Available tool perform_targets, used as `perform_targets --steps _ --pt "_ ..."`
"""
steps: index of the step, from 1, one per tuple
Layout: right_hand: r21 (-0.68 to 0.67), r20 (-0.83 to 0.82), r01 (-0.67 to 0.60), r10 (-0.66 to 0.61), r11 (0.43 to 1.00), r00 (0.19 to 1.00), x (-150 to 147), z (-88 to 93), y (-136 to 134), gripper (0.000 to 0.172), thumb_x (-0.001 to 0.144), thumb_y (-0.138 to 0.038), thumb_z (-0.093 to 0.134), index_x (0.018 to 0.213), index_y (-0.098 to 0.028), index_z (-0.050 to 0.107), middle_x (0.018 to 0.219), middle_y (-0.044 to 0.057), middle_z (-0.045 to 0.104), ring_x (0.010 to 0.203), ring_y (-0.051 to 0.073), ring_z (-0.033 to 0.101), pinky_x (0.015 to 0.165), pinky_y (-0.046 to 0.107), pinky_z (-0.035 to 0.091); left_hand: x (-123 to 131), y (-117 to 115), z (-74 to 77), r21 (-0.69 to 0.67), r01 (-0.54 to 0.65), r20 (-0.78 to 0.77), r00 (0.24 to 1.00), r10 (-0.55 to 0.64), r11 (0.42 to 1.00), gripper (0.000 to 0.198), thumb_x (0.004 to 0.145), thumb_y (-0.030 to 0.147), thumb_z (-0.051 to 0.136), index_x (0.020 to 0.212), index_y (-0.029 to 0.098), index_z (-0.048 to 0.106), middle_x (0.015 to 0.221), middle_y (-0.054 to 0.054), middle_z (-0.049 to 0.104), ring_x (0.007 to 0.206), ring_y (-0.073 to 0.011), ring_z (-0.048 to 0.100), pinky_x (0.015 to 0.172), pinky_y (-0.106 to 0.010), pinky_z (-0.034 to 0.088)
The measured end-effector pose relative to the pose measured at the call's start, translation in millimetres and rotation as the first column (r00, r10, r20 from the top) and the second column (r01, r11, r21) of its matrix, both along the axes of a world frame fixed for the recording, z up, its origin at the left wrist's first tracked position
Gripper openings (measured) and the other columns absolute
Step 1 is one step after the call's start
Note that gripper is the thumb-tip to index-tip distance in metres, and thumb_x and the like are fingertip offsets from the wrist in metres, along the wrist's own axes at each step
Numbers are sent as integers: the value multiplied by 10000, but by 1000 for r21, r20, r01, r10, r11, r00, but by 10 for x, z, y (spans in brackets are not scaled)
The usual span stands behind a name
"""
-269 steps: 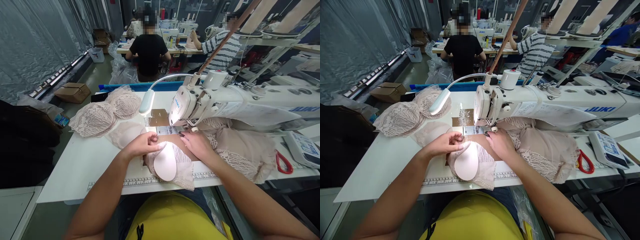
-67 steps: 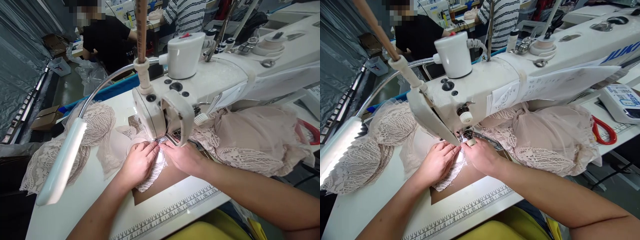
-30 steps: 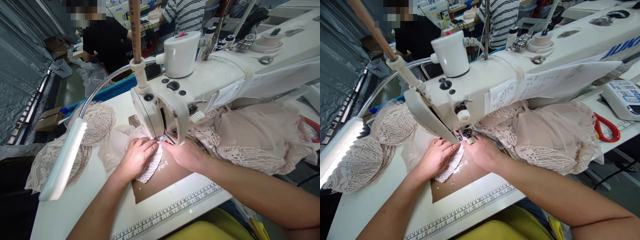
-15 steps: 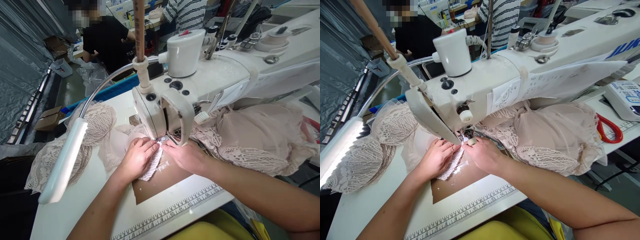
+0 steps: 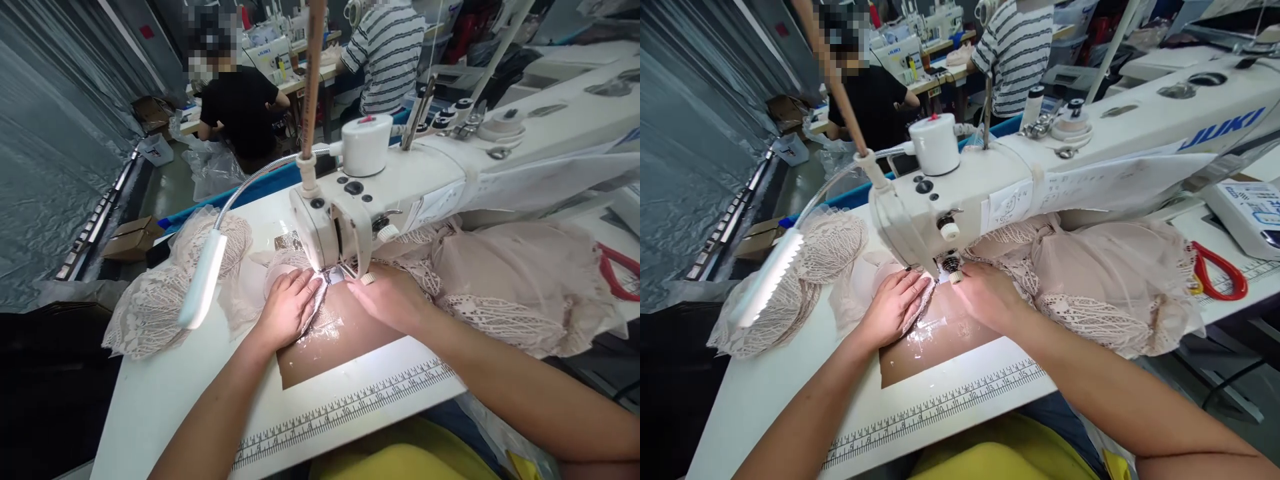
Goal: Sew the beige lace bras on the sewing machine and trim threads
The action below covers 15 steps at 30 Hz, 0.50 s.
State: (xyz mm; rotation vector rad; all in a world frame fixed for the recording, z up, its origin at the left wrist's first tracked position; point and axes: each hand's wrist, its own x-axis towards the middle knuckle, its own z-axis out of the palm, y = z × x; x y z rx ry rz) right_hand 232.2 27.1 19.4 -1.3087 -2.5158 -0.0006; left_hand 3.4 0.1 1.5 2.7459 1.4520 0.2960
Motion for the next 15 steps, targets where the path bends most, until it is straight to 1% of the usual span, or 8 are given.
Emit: perform_targets --steps 3,6,9,11,13,15 --pt "14 88 84 -85 996 993 56 -7 21 226 869 -179 462 905 -142 683 910 120 668 837 234 592 688 297 406 6 -30 -2 17 -33 -2 999 33 999 424 910 263 403 1312 157 488 1347 -143 502 1227 -309 418 972 -485 373" --pt "17 212 103 -104 995 972 76 -23 10 237 830 -105 457 933 -109 671 906 149 659 829 263 597 660 316 413 53 -126 91 10 -119 -39 992 119 993 416 898 271 415 1284 145 505 1321 -145 518 1178 -310 452 934 -484 402" --pt "10 298 80 -79 997 951 65 -3 -31 280 793 -34 435 944 -83 666 874 164 657 806 272 603 622 318 409 143 -320 256 -41 -243 -98 966 238 969 394 890 313 431 1239 158 528 1262 -131 552 1081 -307 496 823 -457 459" --pt "7 319 71 -70 997 945 60 12 -51 303 786 -18 421 962 -71 662 875 171 658 806 272 604 609 317 404 203 -487 364 -92 -293 -118 952 281 952 379 881 358 453 1196 172 550 1216 -125 571 1022 -299 516 751 -429 478" --pt "14 308 68 -69 998 949 68 13 -54 303 802 -27 409 957 -80 663 882 166 662 793 267 605 597 314 393 236 -655 448 -146 -300 -94 953 288 943 364 868 392 486 1151 180 576 1186 -122 582 995 -287 530 743 -413 486" --pt "20 288 67 -70 998 955 87 2 -42 271 825 -58 413 895 -95 672 859 159 665 763 259 608 576 309 370 224 -792 508 -213 -270 -20 962 273 939 359 856 398 520 1136 186 589 1189 -116 589 1010 -277 543 773 -402 496"
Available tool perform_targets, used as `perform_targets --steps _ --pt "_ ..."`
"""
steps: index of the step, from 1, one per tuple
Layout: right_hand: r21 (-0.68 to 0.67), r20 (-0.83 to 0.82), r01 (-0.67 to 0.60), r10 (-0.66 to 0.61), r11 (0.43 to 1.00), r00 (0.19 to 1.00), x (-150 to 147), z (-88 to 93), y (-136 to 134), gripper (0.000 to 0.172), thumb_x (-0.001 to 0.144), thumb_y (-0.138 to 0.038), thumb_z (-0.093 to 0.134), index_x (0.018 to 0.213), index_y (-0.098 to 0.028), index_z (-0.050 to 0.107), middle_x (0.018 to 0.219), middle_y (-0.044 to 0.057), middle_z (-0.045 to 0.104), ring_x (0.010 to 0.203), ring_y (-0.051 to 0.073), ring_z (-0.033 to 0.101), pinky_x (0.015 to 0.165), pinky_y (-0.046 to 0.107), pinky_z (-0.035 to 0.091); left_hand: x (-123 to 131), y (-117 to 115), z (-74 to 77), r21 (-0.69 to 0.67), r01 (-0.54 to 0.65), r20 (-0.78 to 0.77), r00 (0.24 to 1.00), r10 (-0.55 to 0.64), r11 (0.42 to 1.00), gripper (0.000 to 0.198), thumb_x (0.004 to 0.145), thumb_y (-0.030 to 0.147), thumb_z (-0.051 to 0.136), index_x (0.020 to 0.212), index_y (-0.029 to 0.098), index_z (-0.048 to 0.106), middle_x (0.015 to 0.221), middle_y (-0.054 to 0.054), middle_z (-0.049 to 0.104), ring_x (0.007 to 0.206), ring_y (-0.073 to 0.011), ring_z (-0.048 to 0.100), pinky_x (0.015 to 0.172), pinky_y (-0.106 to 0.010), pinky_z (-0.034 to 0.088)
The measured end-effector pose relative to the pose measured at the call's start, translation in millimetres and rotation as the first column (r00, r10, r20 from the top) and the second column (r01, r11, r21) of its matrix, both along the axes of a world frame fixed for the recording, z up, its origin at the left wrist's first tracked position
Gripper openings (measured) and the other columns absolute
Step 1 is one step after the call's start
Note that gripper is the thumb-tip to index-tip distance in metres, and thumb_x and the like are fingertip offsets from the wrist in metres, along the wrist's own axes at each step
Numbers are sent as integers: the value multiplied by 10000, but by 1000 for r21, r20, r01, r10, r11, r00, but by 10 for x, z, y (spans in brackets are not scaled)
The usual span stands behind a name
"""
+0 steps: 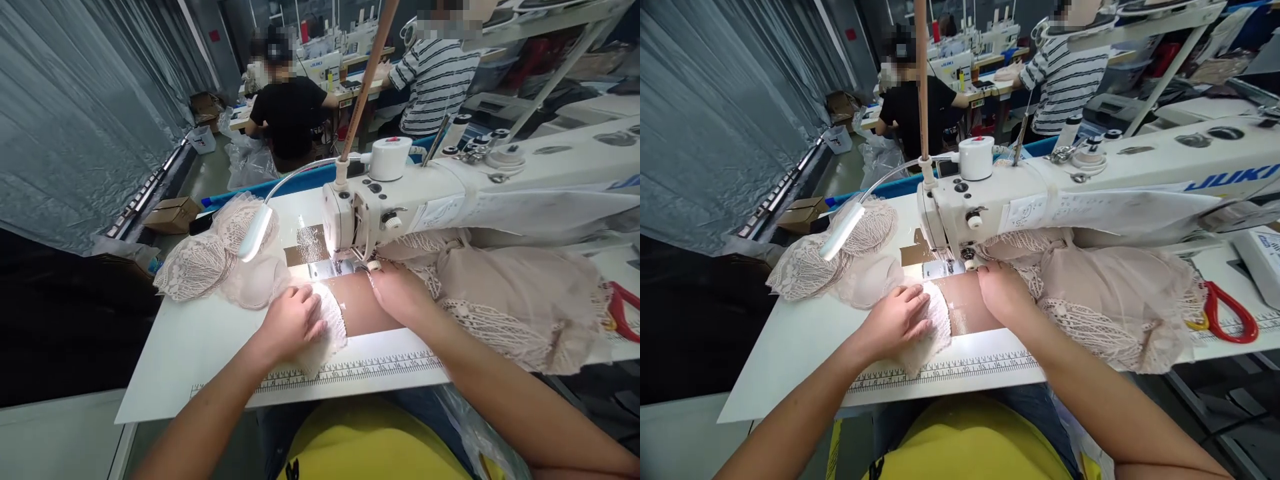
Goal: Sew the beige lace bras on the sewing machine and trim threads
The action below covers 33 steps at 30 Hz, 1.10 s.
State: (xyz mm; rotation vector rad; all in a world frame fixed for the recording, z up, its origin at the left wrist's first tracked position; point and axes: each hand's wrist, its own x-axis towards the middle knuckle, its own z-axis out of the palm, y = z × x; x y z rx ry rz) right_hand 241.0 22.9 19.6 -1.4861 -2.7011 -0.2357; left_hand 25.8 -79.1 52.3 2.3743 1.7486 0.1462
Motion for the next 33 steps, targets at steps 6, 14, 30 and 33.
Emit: perform_targets --steps 6,14,30,33 --pt "21 -139 -40 42 999 989 50 23 5 285 887 -212 426 728 -142 651 719 108 653 666 212 594 504 280 273 -269 -44 75 -50 -124 371 919 133 991 411 837 340 571 1228 214 558 1281 -83 568 1154 -238 532 935 -372 478" --pt "-311 -684 -441 123 842 719 -45 31 -130 267 934 -303 353 959 -164 580 727 25 659 627 146 601 591 239 415 -343 352 -95 -192 -42 434 892 123 980 538 743 312 641 1256 172 557 1235 -112 607 1104 -266 570 926 -379 464" --pt "-605 -738 -539 -157 587 657 -224 96 -191 131 790 -307 587 814 -178 586 742 8 580 710 163 541 607 264 415 -114 332 -306 -522 269 843 309 441 810 287 705 296 752 892 124 617 890 -56 639 761 -128 565 673 -220 432" --pt "-613 -730 -544 -150 573 666 -206 97 -179 96 782 -279 578 795 -185 562 718 -9 535 680 148 498 597 260 390 -134 328 -292 -525 248 840 308 447 814 258 710 295 749 831 120 605 805 -24 607 697 -99 526 620 -190 401"
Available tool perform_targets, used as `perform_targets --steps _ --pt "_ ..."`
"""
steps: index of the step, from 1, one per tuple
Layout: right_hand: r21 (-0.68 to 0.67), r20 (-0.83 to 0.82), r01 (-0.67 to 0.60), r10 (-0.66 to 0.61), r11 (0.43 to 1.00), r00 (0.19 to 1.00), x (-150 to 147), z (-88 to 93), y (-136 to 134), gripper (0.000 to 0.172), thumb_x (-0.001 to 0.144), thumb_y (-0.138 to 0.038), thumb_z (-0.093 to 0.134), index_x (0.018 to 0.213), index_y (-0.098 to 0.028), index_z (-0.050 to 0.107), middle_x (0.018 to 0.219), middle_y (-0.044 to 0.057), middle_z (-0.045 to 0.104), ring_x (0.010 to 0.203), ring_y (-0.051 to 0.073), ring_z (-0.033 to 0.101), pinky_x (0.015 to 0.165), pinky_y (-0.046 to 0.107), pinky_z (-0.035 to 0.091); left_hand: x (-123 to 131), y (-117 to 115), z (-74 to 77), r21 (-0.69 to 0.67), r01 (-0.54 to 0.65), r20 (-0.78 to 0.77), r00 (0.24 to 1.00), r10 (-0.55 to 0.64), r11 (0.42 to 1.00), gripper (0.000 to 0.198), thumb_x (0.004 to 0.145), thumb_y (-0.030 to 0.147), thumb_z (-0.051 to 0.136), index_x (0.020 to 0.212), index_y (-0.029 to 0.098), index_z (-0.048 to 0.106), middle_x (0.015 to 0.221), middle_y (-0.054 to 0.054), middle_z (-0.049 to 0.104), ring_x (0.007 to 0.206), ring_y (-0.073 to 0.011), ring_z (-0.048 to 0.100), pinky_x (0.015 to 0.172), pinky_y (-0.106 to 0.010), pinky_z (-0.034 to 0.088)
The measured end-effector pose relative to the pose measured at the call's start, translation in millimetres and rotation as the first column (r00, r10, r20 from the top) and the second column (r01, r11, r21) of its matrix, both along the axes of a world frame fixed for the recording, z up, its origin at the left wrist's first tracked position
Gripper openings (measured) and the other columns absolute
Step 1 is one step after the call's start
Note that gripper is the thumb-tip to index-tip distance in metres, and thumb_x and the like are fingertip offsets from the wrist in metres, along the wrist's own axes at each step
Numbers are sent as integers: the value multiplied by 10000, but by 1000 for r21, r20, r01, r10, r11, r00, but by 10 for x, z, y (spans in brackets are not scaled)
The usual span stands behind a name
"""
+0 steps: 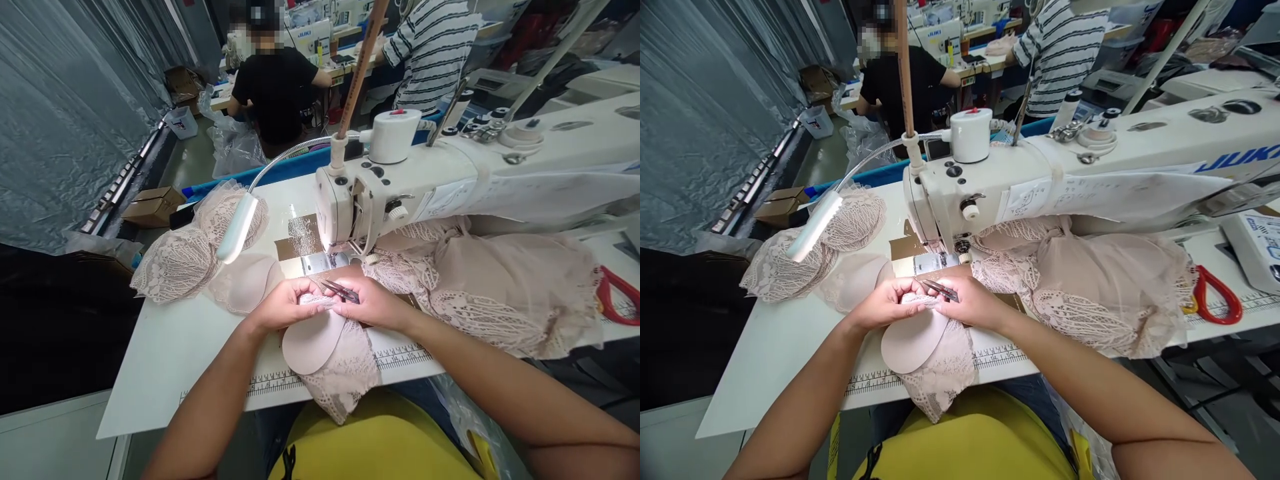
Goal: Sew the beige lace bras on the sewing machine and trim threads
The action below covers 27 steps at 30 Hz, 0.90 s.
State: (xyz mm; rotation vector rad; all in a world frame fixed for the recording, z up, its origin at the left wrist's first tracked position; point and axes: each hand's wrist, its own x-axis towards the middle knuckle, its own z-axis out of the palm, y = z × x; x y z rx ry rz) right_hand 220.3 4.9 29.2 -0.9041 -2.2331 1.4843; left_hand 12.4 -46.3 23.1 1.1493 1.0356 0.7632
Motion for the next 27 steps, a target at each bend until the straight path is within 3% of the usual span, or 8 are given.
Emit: perform_targets --steps 4,10,17,22,27 --pt "-10 6 -6 6 1000 1000 23 -6 5 77 782 -260 562 766 -187 544 705 -22 498 659 130 457 594 254 361 -57 1 21 -25 -30 -36 999 29 999 273 713 319 746 795 114 586 649 29 515 573 -61 434 538 -168 339" --pt "-200 8 54 -53 978 999 27 -17 -11 141 773 -291 567 856 -183 603 686 -18 523 598 116 453 557 246 350 -106 15 -35 -58 -20 -109 994 14 998 306 730 385 722 808 100 646 790 -48 611 686 -119 521 610 -217 396" --pt "-209 -15 34 -38 977 999 13 -21 2 143 735 -296 600 703 -183 518 612 -49 437 561 97 393 524 236 296 -61 15 -78 -97 -37 -60 998 31 995 304 755 395 699 810 100 657 788 -62 620 726 -142 542 657 -249 416" --pt "-177 26 43 -39 983 999 20 -24 6 184 747 -289 575 653 -191 450 594 -54 397 554 98 370 510 238 267 -166 19 42 -67 56 -137 988 -65 996 293 776 393 674 798 104 628 662 3 507 590 -80 426 530 -202 316" --pt "-203 40 60 -53 977 998 45 -43 16 153 763 -296 554 687 -184 485 615 -41 425 561 103 387 505 243 263 -355 20 193 -39 76 -205 975 -83 996 262 790 367 655 816 111 608 700 -1 501 616 -89 427 561 -215 322"
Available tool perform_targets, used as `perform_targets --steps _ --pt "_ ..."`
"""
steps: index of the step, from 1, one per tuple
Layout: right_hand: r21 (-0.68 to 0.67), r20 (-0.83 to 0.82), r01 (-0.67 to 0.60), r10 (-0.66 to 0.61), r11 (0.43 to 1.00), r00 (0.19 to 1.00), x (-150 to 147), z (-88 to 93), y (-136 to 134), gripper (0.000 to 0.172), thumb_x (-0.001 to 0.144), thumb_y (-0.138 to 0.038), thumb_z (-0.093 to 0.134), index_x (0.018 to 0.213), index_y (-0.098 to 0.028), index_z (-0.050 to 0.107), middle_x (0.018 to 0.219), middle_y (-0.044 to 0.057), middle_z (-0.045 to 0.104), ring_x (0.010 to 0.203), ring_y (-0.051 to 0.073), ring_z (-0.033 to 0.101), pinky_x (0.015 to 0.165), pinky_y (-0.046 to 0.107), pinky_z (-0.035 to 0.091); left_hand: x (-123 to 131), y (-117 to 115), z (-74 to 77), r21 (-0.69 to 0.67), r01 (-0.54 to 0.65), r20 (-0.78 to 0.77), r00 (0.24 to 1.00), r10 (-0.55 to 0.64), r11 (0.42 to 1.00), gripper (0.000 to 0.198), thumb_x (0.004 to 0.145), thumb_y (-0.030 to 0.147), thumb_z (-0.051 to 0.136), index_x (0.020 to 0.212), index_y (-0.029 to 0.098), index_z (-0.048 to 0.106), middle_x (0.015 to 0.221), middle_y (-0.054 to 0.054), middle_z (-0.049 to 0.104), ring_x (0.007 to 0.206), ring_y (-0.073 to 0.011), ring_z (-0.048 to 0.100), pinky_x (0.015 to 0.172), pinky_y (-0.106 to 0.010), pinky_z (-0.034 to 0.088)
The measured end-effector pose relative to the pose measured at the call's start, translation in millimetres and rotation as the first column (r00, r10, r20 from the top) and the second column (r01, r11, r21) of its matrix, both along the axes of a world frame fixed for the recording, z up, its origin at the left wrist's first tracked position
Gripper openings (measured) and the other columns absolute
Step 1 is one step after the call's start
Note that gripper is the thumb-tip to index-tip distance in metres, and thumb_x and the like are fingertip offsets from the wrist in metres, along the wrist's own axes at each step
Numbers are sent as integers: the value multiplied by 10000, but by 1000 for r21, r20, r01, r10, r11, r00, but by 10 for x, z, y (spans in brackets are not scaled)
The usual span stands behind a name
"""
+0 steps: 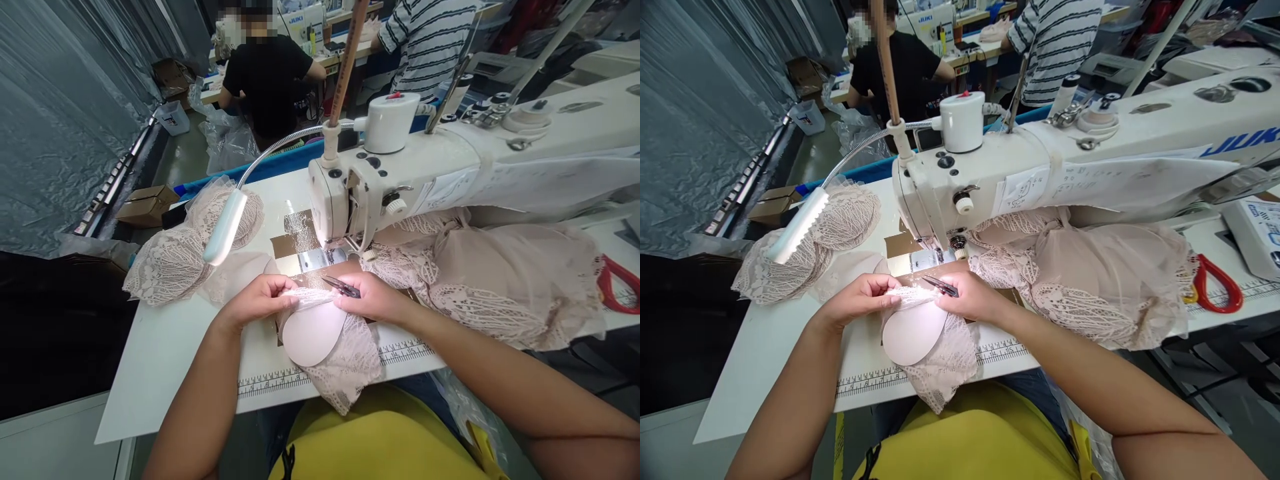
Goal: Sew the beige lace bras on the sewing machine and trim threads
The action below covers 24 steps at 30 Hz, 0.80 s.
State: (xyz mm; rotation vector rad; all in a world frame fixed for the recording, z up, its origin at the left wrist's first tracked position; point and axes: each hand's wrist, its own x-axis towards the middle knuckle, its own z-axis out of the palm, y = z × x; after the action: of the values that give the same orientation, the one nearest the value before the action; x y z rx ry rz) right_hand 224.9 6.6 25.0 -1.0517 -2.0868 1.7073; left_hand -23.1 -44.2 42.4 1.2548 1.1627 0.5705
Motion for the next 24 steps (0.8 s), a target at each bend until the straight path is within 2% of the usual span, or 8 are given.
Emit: perform_targets --steps 8,13,15,17,21,24 --pt "-21 -1 4 -4 1000 1000 9 -60 34 150 771 -287 551 680 -177 508 603 -39 447 554 105 401 506 244 284 -77 -13 -21 -2 -79 16 997 79 997 265 773 337 675 908 115 622 722 -4 529 649 -98 460 619 -222 356" --pt "-32 -62 -35 33 999 998 -11 -33 35 166 787 -312 557 802 -154 606 639 -20 508 582 115 440 519 246 310 -13 -17 -36 0 -81 45 996 81 997 331 737 315 709 998 130 624 841 -34 583 746 -130 516 671 -229 395" --pt "-32 -64 -41 39 999 997 -13 -20 31 189 795 -328 558 838 -153 617 646 -17 518 584 117 447 522 245 317 42 -18 -58 -5 -68 45 997 68 998 355 721 323 723 1001 128 626 852 -39 592 736 -132 520 648 -225 397" --pt "-22 -46 -35 34 999 998 -13 -12 26 195 802 -343 557 831 -159 614 643 -17 519 576 118 449 518 245 320 100 -21 -94 -4 -79 30 996 80 997 316 732 360 710 912 112 634 737 -14 558 629 -102 475 558 -205 350" --pt "95 -11 -41 42 995 999 -12 -11 25 234 823 -396 549 814 -169 606 676 -1 550 618 140 494 542 254 360 194 -30 -154 -3 -119 37 992 119 993 311 747 407 693 731 105 616 565 36 444 505 -62 353 472 -198 251" --pt "227 -78 -12 30 974 996 -3 -27 52 349 895 -434 438 1001 -160 627 895 63 631 824 190 577 686 298 439 239 -40 -164 -7 -138 90 986 138 990 299 743 403 703 765 111 645 622 9 527 560 -84 431 521 -211 324"
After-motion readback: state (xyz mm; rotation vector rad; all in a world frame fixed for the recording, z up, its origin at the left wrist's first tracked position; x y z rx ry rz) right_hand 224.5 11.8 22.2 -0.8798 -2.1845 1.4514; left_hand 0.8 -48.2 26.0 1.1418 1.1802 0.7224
